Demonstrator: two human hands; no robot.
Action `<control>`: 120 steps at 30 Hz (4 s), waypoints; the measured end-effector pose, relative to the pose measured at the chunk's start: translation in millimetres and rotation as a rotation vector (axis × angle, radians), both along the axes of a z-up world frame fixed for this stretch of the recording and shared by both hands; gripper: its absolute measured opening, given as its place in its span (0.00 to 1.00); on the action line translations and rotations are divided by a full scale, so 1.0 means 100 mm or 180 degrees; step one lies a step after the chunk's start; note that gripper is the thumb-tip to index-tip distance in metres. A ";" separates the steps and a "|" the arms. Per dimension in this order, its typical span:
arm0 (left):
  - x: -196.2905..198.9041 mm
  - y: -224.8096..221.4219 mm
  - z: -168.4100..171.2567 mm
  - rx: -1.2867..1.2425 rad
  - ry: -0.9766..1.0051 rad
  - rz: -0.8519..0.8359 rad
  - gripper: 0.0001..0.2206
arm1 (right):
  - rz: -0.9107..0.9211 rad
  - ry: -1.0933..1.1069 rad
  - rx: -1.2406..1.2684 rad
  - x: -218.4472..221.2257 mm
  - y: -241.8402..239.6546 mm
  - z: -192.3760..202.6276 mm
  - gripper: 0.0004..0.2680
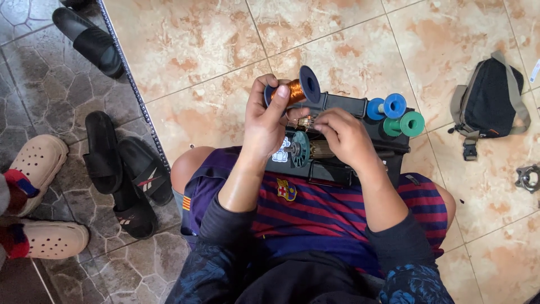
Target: Winding copper wire onto a motor armature as part of a motor repair or rebuilding process.
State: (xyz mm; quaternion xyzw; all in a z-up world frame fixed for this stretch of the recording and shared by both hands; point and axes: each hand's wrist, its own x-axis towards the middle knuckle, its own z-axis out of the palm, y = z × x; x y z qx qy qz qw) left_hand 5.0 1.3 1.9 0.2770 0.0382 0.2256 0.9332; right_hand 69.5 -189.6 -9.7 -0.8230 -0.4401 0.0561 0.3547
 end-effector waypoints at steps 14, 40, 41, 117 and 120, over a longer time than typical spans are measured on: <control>-0.03 -0.08 0.00 0.0269 0.0174 -0.0179 0.13 | -0.0237 -0.0348 0.0138 -0.02 0.10 -0.26 0.03; -0.01 -0.10 -0.03 0.0266 0.0375 -0.0390 0.14 | -0.0135 0.0643 -0.0021 0.02 0.18 0.22 0.03; -0.01 -0.11 -0.03 0.0264 0.0377 -0.0387 0.14 | -0.0132 0.0645 -0.0023 0.03 0.17 0.17 0.03; 0.06 0.01 -0.18 0.2651 0.0353 -0.0056 0.18 | -0.0077 0.0552 0.0479 -0.07 0.03 0.16 0.02; -0.01 0.07 0.00 0.4188 0.0596 0.0226 0.14 | 0.0005 0.0330 0.0238 -0.07 0.06 0.23 0.03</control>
